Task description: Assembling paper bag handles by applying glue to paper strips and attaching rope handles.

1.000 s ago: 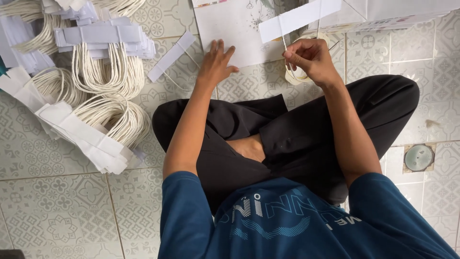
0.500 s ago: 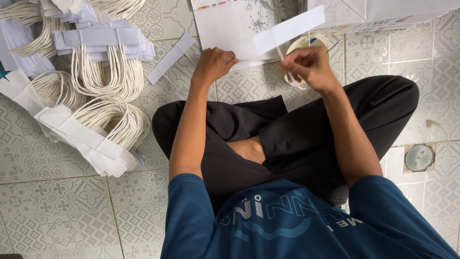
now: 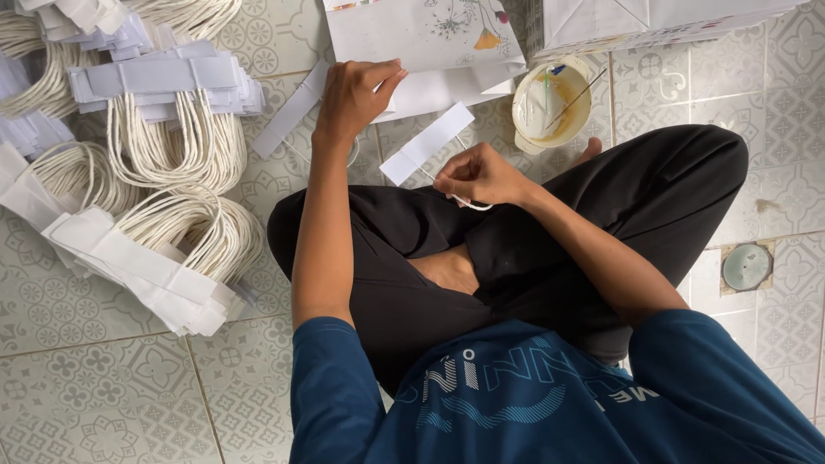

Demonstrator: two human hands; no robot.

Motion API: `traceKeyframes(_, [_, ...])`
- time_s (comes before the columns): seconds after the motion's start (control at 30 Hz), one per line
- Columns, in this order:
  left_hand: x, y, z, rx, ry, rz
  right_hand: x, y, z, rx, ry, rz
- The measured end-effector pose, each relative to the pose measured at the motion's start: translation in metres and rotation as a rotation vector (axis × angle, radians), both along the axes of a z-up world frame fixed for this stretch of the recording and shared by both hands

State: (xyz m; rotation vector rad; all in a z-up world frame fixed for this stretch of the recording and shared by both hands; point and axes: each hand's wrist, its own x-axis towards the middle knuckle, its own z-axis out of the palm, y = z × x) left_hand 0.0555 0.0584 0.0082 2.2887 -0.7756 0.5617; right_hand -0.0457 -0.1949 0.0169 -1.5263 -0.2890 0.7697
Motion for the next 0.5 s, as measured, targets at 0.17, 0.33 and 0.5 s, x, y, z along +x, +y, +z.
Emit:
traceKeyframes(0.17, [0.001, 0.004, -0.003, -0.008, 0.011, -0.003, 0.015, 0.005, -0.005, -0.147, -0.087, -0.019])
traceKeyframes(0.33, [0.002, 0.009, -0.005, -0.025, 0.001, 0.005, 0.03, 0.015, -0.007, -0.29, -0.23, -0.059])
traceKeyframes(0.5, [0.005, 0.011, -0.015, -0.016, -0.006, 0.018, 0.043, 0.03, -0.024, -0.299, -0.299, -0.148])
